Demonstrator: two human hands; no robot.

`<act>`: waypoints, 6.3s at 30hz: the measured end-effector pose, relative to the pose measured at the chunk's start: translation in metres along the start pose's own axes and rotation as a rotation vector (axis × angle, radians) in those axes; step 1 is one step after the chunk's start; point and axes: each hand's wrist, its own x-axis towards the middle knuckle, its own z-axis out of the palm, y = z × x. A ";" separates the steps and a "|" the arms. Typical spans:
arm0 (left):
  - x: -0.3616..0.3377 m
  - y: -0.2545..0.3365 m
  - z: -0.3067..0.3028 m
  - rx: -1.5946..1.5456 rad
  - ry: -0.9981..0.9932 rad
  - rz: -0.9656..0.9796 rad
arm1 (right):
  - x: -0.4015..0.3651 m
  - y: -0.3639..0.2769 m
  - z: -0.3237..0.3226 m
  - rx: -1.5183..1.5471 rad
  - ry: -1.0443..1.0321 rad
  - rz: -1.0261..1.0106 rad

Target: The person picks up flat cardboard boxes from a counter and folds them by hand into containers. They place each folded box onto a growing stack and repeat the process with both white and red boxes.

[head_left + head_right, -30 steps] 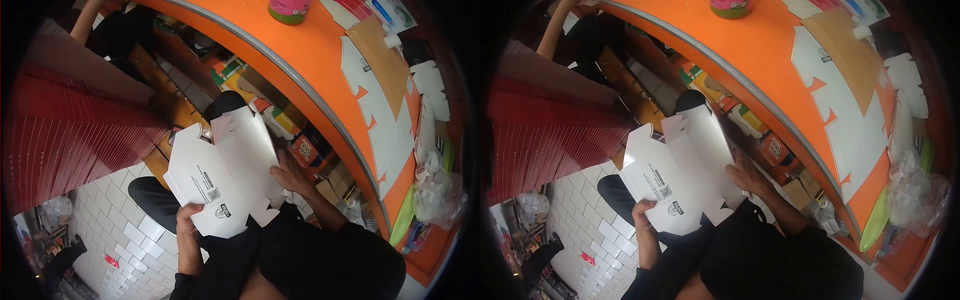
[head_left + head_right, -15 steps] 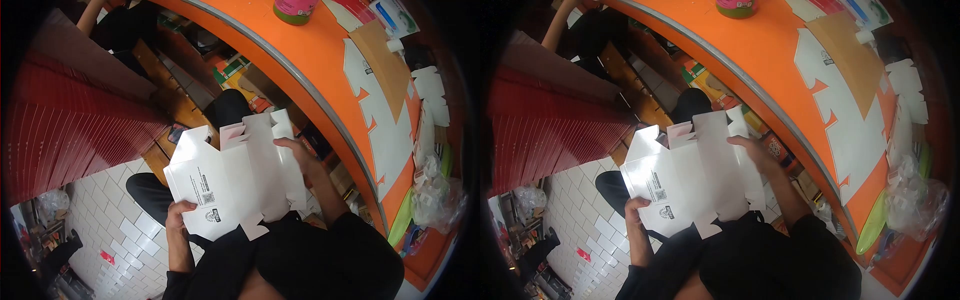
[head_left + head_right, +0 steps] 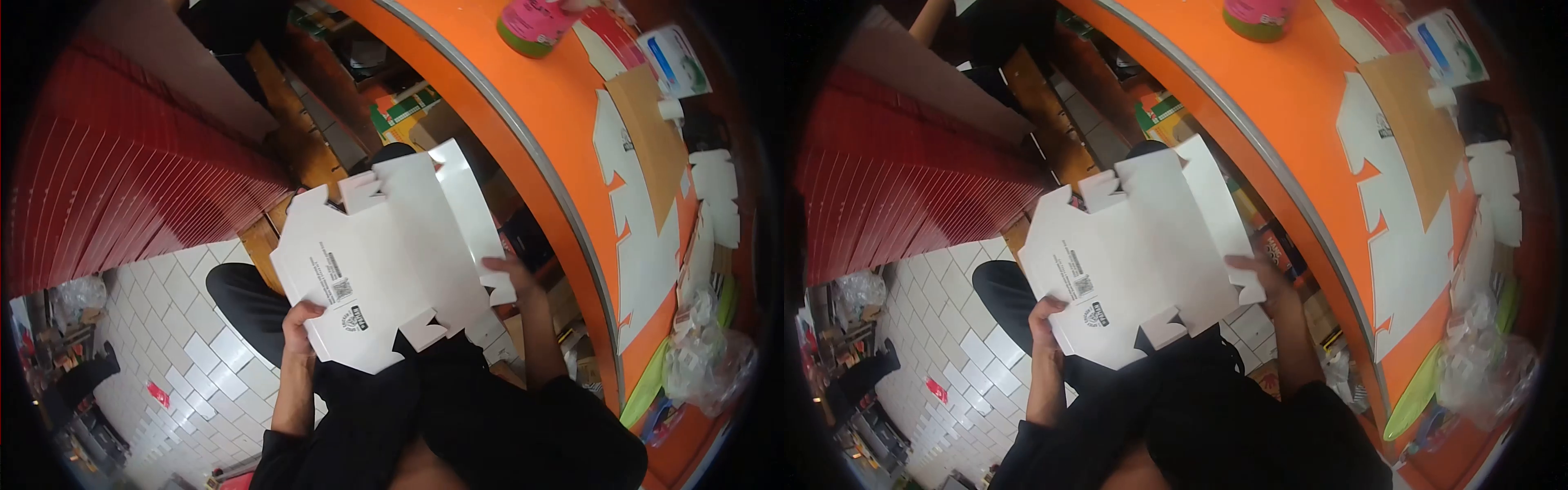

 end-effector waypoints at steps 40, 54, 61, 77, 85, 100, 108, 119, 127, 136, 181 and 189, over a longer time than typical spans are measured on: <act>0.043 -0.009 0.041 -0.276 -0.180 0.081 | 0.023 0.084 0.041 -0.688 0.284 -0.550; 0.036 -0.014 0.113 -0.001 -0.258 -0.150 | -0.002 0.045 0.076 -1.156 -0.149 -0.607; 0.029 -0.005 0.108 0.010 -0.295 -0.121 | -0.006 0.013 0.095 -1.151 -0.293 -0.488; -0.057 0.061 0.117 1.019 -0.892 0.704 | -0.101 -0.054 0.164 -0.497 0.431 -0.716; -0.046 0.086 0.174 -0.002 -1.084 0.822 | -0.165 -0.053 0.111 0.287 0.615 -1.082; -0.091 0.090 0.185 0.545 -1.066 0.914 | -0.193 -0.112 0.141 0.171 0.265 -0.944; -0.127 0.108 0.239 0.190 -1.602 0.756 | -0.205 -0.115 0.143 -0.757 0.952 -1.001; -0.099 0.126 0.211 -0.344 -1.573 0.674 | -0.185 -0.135 0.068 -1.275 1.342 -0.496; -0.037 0.109 0.121 -0.315 -1.054 0.759 | -0.211 -0.164 0.059 -1.167 1.099 -0.418; 0.061 0.031 -0.062 -0.683 -0.259 0.458 | -0.206 -0.170 0.084 -1.375 1.105 -0.404; 0.051 0.006 0.029 0.148 -0.393 0.611 | -0.227 -0.149 0.019 -0.708 2.789 -1.601; -0.015 0.027 0.091 0.373 -0.620 0.851 | -0.173 -0.114 0.190 -0.217 1.181 -2.465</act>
